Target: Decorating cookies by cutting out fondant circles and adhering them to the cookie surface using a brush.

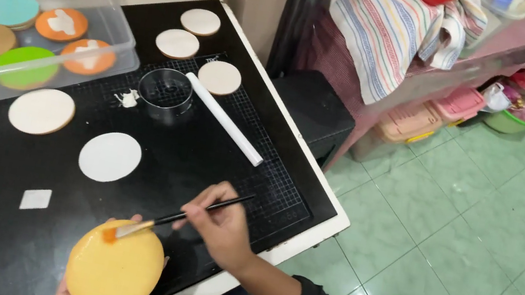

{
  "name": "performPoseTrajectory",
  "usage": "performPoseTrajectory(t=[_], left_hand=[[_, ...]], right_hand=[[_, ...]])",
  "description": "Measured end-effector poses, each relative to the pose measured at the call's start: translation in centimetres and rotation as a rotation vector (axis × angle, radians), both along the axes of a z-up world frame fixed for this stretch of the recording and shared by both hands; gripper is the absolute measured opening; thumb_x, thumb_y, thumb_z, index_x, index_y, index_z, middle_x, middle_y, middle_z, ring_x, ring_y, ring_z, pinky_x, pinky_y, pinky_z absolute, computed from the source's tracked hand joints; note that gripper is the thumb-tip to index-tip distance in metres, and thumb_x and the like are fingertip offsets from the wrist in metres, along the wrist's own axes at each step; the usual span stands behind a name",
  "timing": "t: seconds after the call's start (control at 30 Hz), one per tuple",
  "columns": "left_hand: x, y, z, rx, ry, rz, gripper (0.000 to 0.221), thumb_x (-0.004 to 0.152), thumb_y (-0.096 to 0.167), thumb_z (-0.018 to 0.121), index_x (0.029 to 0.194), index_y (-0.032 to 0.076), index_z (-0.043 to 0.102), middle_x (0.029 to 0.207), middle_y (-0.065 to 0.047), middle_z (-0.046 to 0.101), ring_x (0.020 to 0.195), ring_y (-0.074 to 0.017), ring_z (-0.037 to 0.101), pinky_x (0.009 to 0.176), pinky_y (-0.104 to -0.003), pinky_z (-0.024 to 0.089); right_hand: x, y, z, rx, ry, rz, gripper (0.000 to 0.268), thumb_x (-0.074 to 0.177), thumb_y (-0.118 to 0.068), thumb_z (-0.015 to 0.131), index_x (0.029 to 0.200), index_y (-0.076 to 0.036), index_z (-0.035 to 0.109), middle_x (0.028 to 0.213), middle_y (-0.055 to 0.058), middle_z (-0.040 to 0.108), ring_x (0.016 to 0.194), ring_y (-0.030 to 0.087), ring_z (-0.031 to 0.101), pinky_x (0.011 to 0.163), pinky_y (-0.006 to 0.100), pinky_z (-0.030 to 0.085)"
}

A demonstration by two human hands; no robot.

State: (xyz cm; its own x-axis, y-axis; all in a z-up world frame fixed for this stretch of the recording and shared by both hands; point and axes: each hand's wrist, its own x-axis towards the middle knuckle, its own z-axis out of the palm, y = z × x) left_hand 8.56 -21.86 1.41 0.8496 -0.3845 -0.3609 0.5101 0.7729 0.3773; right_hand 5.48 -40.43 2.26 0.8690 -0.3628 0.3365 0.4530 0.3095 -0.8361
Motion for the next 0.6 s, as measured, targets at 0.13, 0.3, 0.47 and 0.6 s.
performPoseTrajectory(t=[0.13,0.3,0.47,0.6], left_hand=[[-0.3,-0.1,-0.4,-0.538,-0.169,-0.077,0.056,0.103,0.027,0.054,0.148,-0.007,0.053,0.152,-0.035,0.044,0.138,-0.053,0.043,0.102,-0.073,0.039],[-1.9,-0.9,-0.4,-0.445,-0.174,0.035,0.054,0.104,0.025,0.055,0.146,-0.008,0.052,0.152,-0.03,0.047,0.136,-0.0461,0.05,0.108,-0.064,0.037],[-1.7,-1.3,1.7,-0.641,-0.43,-0.108,0.06,0.113,0.029,0.048,0.158,-0.005,0.029,0.161,-0.033,0.028,0.143,-0.0533,0.04,0.12,-0.066,0.024],[-1.7,-0.7,0.5,-0.355,-0.067,-0.064,0.054,0.105,0.038,0.038,0.15,0.008,0.043,0.153,-0.021,0.043,0.138,-0.0386,0.045,0.111,-0.056,0.037]], right_hand=[[-1.5,0.7,0.4,-0.08,-0.042,0.285,0.02,0.101,-0.003,0.065,0.099,-0.008,0.045,0.094,0.015,0.062,0.08,0.025,0.072,0.078,0.028,0.059],[0.5,-2.7,0.4,-0.052,-0.025,-0.018,0.02,0.098,-0.008,0.067,0.094,-0.009,0.048,0.089,0.015,0.061,0.066,0.025,0.067,0.061,0.032,0.063],[-0.6,-1.0,1.0,-0.127,-0.128,0.177,0.021,0.1,-0.006,0.064,0.094,-0.009,0.044,0.086,0.015,0.061,0.071,0.026,0.071,0.069,0.033,0.061],[1.0,-3.5,-0.5,-0.068,-0.067,0.01,0.017,0.096,-0.008,0.068,0.094,-0.01,0.051,0.084,0.014,0.062,0.066,0.023,0.067,0.06,0.031,0.062]])
